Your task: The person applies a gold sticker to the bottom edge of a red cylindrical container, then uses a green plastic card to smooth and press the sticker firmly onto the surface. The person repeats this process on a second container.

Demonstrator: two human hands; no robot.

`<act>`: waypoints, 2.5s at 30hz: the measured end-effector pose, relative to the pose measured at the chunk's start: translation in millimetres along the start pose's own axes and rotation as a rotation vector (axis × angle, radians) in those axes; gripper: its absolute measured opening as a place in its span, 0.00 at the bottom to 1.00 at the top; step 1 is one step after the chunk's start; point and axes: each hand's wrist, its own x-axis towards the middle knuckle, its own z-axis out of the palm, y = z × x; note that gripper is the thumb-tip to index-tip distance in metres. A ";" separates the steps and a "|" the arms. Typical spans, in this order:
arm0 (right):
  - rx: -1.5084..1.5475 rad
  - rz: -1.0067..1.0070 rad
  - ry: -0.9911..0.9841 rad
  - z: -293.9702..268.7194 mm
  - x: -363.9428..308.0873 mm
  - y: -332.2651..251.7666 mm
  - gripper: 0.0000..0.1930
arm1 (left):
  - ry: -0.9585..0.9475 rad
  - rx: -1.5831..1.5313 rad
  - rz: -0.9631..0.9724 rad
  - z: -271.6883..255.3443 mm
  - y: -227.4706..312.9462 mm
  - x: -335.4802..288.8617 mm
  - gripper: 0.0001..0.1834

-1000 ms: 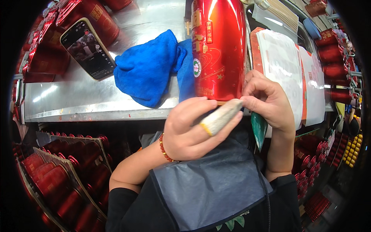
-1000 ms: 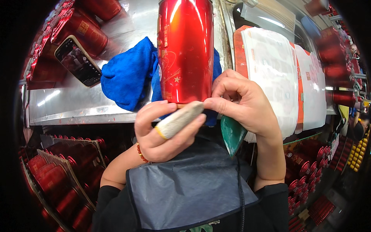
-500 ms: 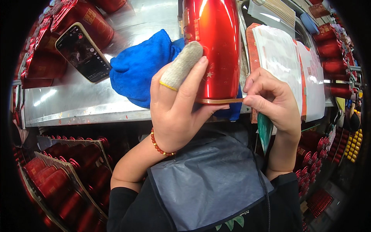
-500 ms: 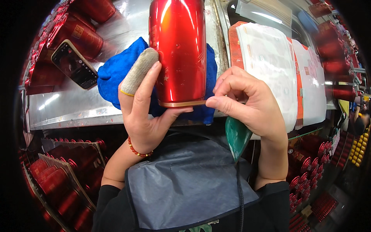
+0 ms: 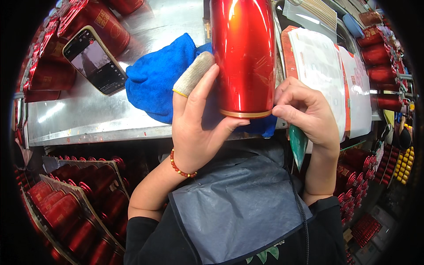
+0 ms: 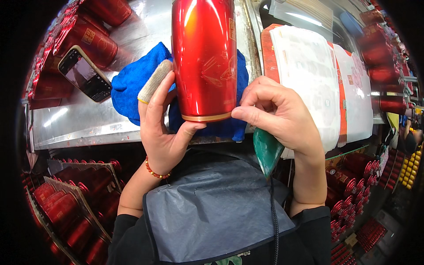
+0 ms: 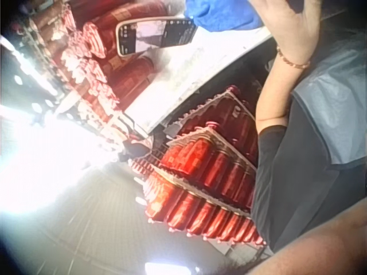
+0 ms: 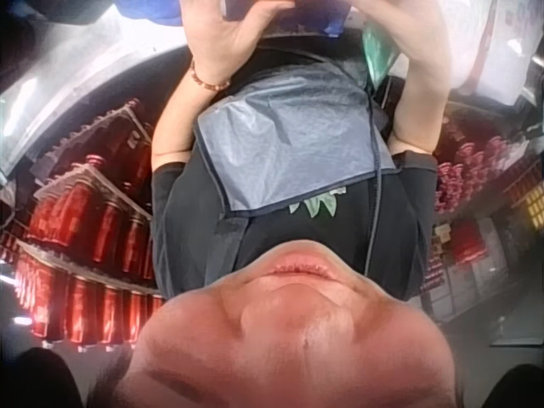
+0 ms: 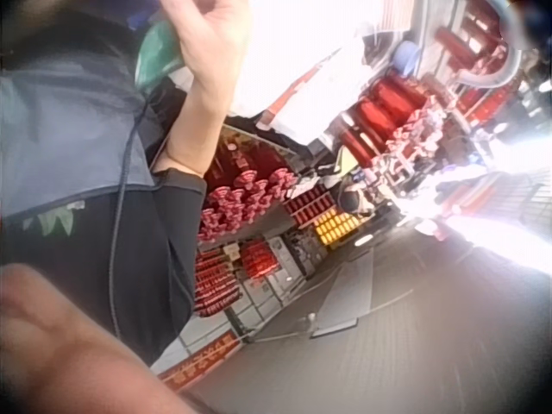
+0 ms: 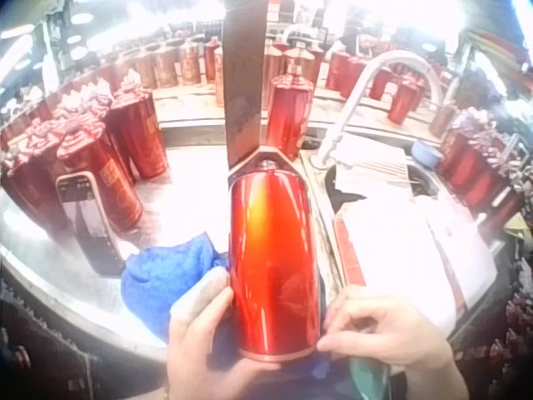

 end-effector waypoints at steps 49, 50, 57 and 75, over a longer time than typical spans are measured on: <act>0.025 0.040 -0.022 -1.3 -1.4 2.8 0.07 | -0.018 0.393 0.279 0.5 14.5 18.0 0.45; 0.025 0.044 -0.020 -1.0 -1.6 1.8 0.07 | -0.019 0.376 0.270 0.1 12.5 16.8 0.45; 0.002 0.044 -0.046 2.0 -0.7 0.0 0.06 | 0.043 0.243 0.164 0.0 10.4 8.8 0.42; 0.021 0.126 -0.060 1.1 1.1 2.4 0.06 | 0.000 0.390 0.413 7.3 24.6 11.3 0.28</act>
